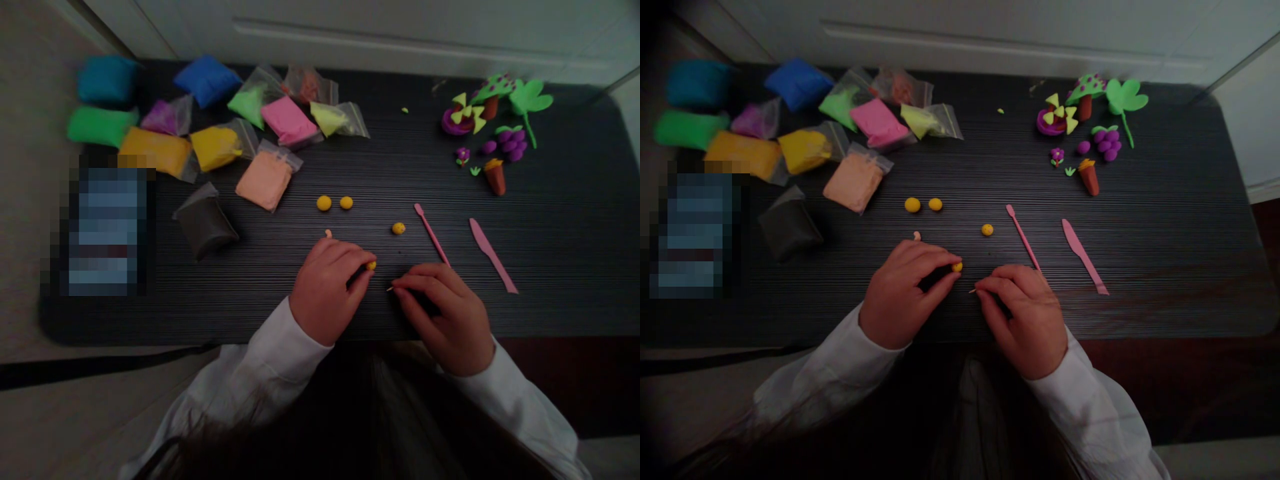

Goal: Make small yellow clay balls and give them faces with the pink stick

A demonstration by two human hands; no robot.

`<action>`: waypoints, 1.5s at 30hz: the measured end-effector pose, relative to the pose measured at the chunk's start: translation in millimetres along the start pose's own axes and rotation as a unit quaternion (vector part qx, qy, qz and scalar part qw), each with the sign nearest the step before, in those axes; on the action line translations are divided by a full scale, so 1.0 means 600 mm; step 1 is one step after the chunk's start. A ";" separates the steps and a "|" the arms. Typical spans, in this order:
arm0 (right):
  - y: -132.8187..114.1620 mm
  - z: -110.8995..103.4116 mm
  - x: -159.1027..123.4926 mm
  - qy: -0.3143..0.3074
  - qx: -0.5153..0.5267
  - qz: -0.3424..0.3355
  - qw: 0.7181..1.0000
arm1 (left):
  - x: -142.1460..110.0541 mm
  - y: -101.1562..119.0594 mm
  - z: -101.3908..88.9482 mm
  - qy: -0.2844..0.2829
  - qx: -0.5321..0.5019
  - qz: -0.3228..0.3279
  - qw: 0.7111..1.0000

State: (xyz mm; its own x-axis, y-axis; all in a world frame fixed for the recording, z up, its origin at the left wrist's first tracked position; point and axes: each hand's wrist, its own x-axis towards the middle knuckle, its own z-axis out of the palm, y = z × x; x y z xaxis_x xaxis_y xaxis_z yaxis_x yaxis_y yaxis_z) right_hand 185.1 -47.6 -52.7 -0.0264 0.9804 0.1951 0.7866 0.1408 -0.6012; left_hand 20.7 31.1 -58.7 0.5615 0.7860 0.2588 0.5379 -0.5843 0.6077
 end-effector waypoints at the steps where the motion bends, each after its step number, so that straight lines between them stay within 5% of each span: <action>1: 0.000 0.000 0.000 0.001 0.000 -0.001 1.000 | 0.000 0.000 0.000 -0.003 0.002 -0.002 1.000; 14: 0.000 0.000 0.000 -0.002 0.006 0.004 1.000 | -0.001 0.001 -0.001 0.010 0.032 0.021 0.999; 24: -0.001 0.000 0.002 0.002 0.004 0.010 1.000 | 0.011 -0.005 -0.014 -0.048 0.041 0.013 0.998; 30: -0.007 -0.001 0.002 0.016 0.025 0.006 1.000 | 0.004 0.011 -0.032 0.014 0.021 0.009 1.000; 33: -0.019 0.001 0.006 0.053 0.057 -0.005 0.997 | -0.004 0.023 -0.041 0.016 -0.080 -0.026 0.996; 37: -0.037 0.010 0.013 0.102 0.111 -0.026 0.988 | -0.015 0.029 -0.041 -0.043 -0.279 -0.128 0.951; 45: -0.047 0.022 0.014 0.136 0.171 -0.048 0.975 | -0.027 0.015 -0.024 -0.084 -0.547 -0.256 0.793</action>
State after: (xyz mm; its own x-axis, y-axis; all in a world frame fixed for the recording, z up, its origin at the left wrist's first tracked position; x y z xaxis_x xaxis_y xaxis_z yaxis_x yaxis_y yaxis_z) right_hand 154.7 -41.7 -44.3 0.1116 0.8938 0.4343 0.5352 0.3142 -0.7841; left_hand 7.4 16.2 -46.6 0.5701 0.7724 -0.2801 -0.0927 0.3992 0.9122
